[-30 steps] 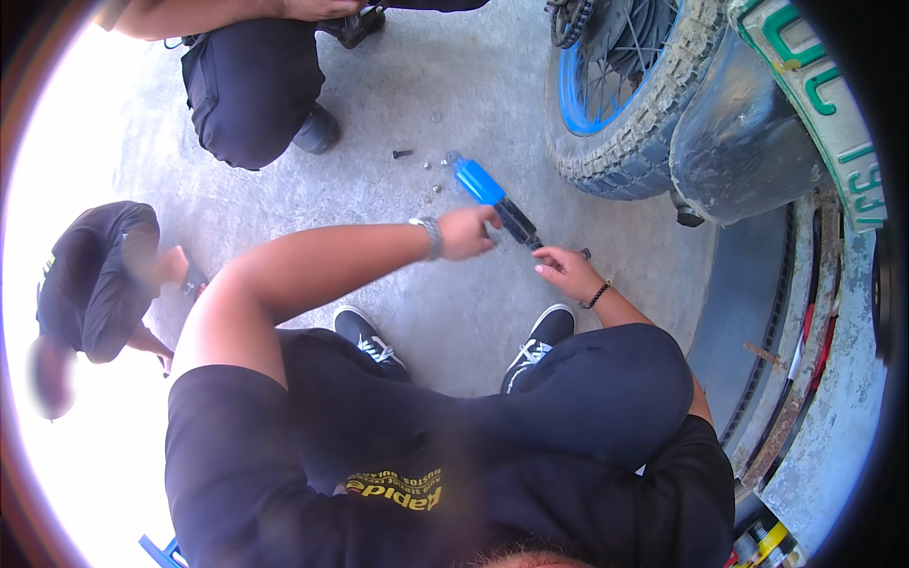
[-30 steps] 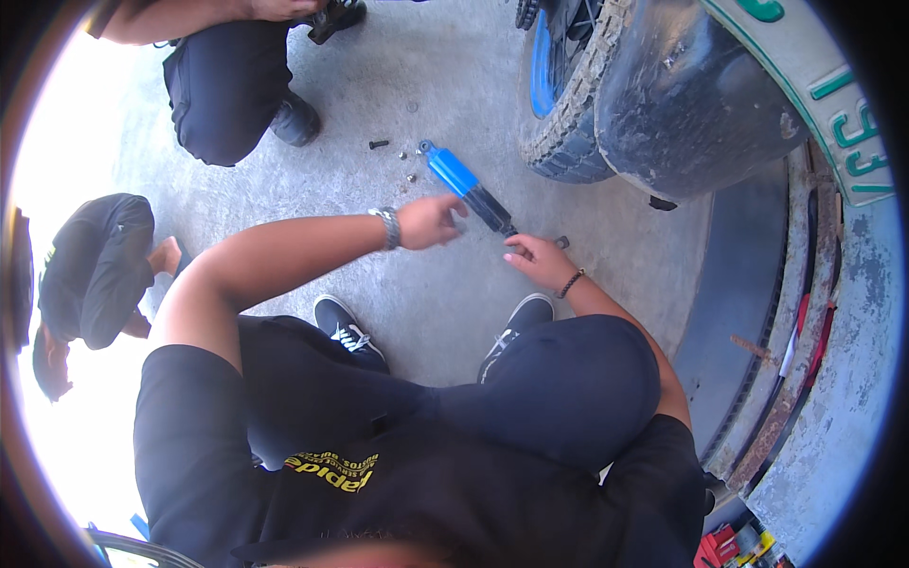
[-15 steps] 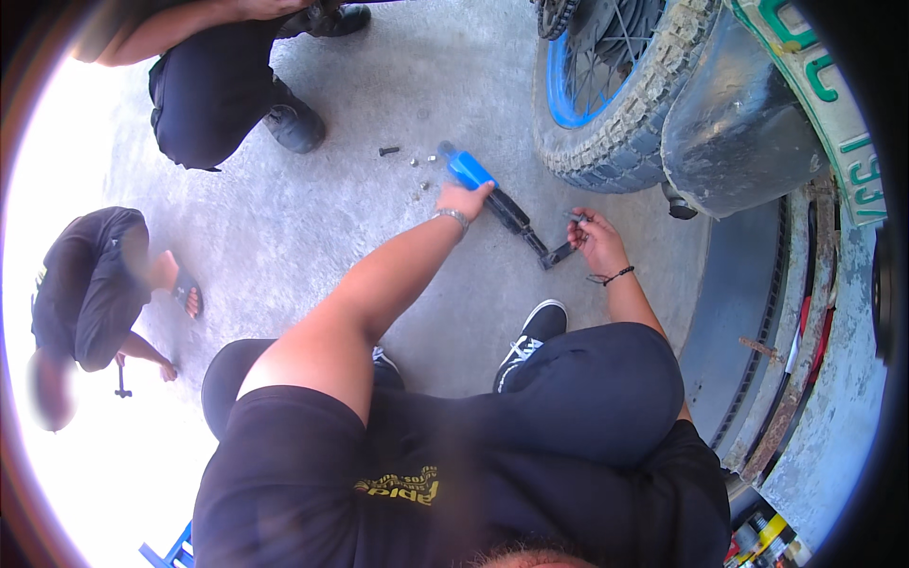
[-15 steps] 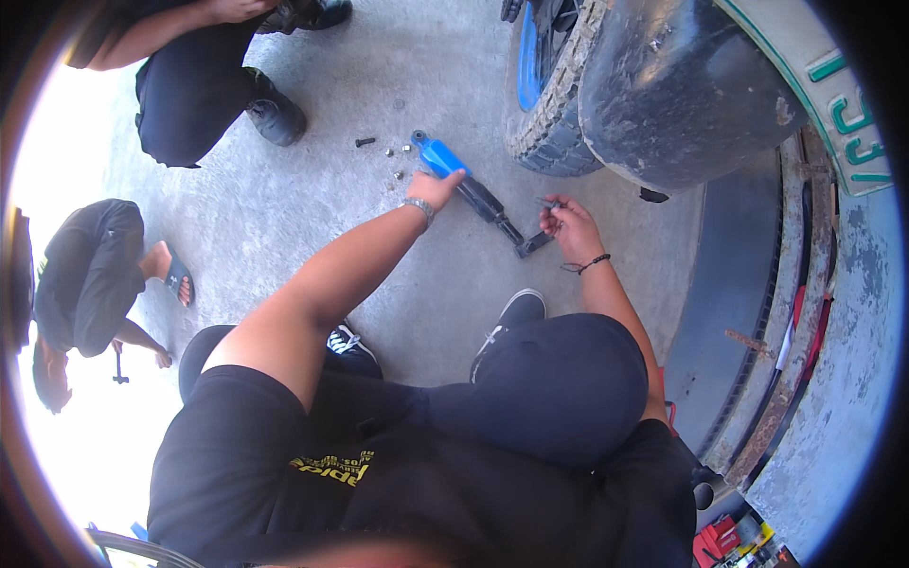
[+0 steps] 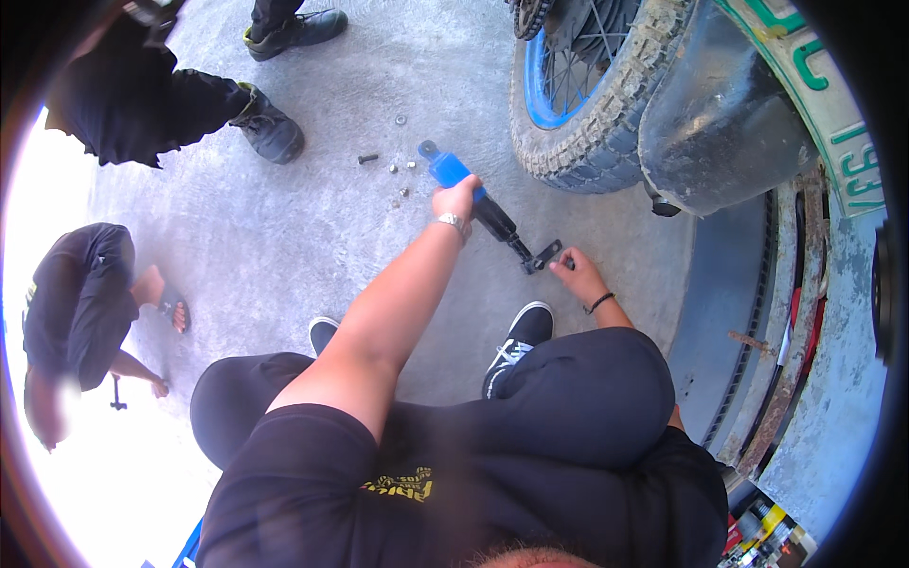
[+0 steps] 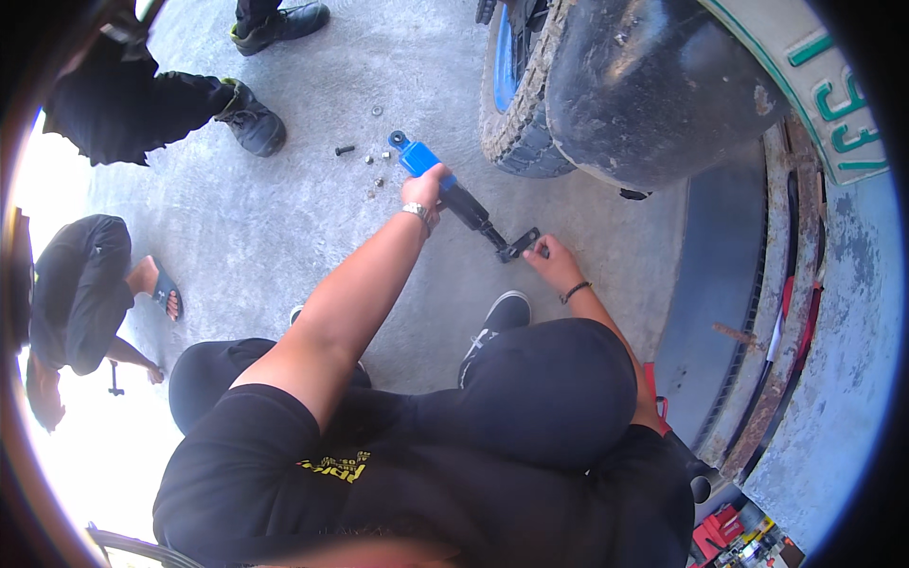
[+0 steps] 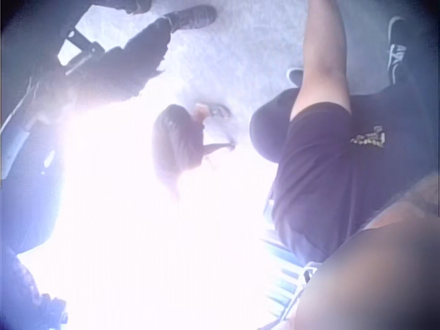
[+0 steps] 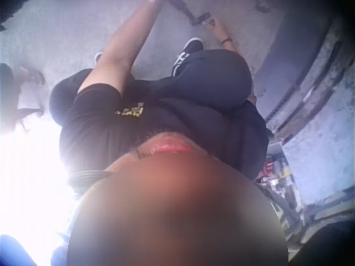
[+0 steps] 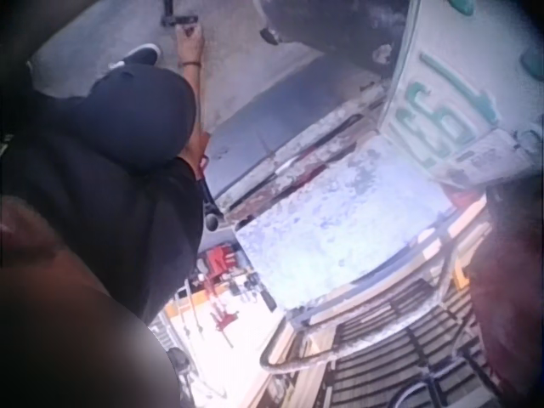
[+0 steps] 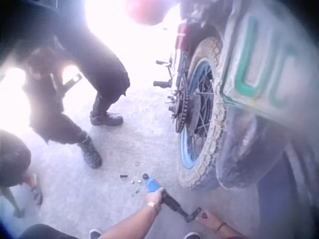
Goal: The person uses a pneumatic impact wrench to remove and install bolts on a motorcycle's rear wheel and frame. They also handle small metal parts and a spray can while working on the bike in a garage.
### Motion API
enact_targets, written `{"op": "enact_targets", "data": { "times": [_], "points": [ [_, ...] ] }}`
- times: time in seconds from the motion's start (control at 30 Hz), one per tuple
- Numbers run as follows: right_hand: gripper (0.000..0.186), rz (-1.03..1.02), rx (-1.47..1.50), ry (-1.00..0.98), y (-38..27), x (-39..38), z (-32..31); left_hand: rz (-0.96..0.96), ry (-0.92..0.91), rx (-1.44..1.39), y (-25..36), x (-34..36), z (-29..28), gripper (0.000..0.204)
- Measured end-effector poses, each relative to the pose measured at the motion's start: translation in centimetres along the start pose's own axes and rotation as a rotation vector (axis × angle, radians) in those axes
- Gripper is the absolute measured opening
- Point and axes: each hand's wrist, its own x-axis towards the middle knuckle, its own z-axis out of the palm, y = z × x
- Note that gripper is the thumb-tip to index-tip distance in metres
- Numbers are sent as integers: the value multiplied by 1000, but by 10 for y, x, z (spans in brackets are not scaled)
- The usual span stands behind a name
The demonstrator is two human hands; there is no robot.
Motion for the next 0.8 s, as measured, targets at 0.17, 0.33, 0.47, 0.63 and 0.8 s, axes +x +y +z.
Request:
{"op": "enact_targets", "data": {
  "times": [0.17, 0.33, 0.47, 0.63, 0.8],
  "points": [
    [58, -180, -230, 360, -16, -37, 54, 307, 2, 62, -14, -30, 11, 58],
    [65, 117, -497, 372, -47, -41, 50, 332, 62, 109, -18, -74, 30, 71],
    [73, 406, -529, 171, -52, -48, 14, 336, -75, 10, -26, -120, 42, 56],
    [70, 446, -394, 278, -31, -55, -8, 485, -344, 169, -37, -170, 57, 47],
    [64, 420, -349, 483, 3, -51, -13, 505, -548, 535, -30, -200, 66, 59]
  ]
}}
